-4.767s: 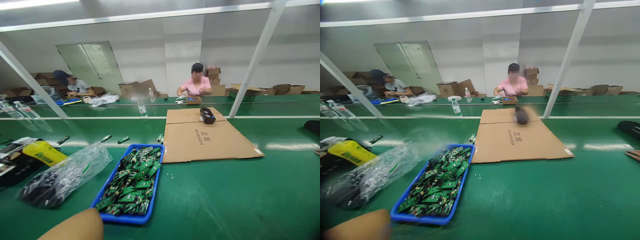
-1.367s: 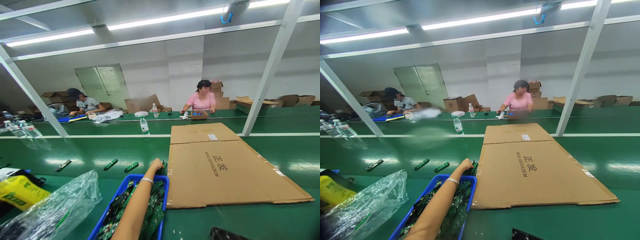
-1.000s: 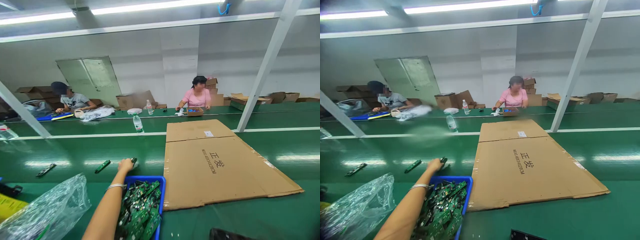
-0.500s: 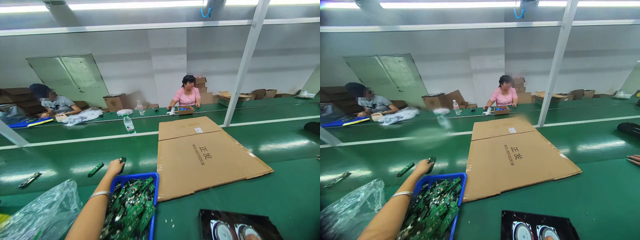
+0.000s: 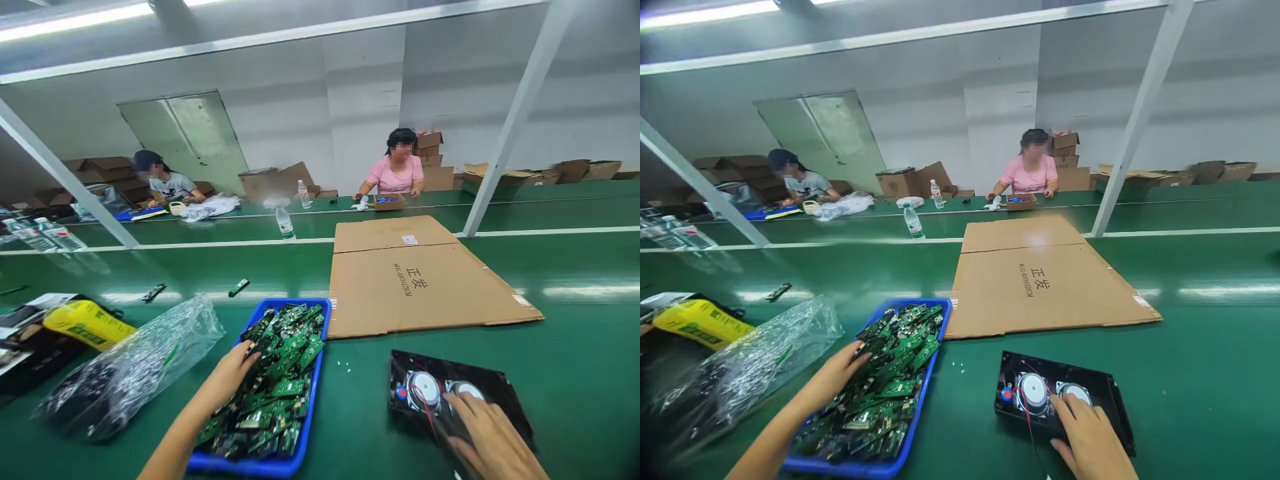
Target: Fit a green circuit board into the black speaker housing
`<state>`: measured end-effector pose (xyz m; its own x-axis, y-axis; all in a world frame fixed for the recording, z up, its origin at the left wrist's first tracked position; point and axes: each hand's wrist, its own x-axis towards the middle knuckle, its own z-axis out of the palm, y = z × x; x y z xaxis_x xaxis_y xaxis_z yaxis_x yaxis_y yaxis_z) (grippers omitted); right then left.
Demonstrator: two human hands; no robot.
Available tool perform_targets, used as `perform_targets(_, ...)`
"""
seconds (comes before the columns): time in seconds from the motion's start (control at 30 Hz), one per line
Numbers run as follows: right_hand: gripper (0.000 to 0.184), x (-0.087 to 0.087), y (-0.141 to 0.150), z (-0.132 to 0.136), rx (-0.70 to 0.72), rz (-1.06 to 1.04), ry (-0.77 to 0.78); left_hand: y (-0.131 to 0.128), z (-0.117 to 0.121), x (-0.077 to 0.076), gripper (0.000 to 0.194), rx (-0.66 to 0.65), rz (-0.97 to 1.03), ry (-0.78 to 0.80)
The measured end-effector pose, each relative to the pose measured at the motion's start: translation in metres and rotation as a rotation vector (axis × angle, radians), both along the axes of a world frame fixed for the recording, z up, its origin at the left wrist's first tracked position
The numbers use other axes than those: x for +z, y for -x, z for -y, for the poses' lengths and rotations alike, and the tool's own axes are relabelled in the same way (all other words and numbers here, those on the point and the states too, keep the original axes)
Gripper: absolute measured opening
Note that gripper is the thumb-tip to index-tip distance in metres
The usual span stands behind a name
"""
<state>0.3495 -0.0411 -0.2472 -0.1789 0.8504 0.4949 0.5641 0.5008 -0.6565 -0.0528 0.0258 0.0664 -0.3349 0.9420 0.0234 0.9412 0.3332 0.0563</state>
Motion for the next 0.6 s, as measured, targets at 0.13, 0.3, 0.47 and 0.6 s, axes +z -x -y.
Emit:
perform_targets(0.13,0.066,0.037,0.011,0.001,-0.11,0.081,-0.062,0.003,0.009,-0.009,0.025,0.0,0.002,-0.094)
perform_targets(0.3,0.037,0.082,0.018,0.008,0.278,-0.183,-0.111,-0.029,0.017,-0.006,0.031,-0.017,0.045,-0.334)
perform_targets(0.47,0.024,0.106,0.022,-0.011,0.426,-0.534,0.094,-0.115,0.024,-0.046,0.048,0.042,0.77,-0.317)
perform_targets(0.6,0.024,0.121,0.037,-0.054,0.427,-0.776,0.415,-0.165,0.005,-0.101,0.058,0.012,1.13,-0.19)
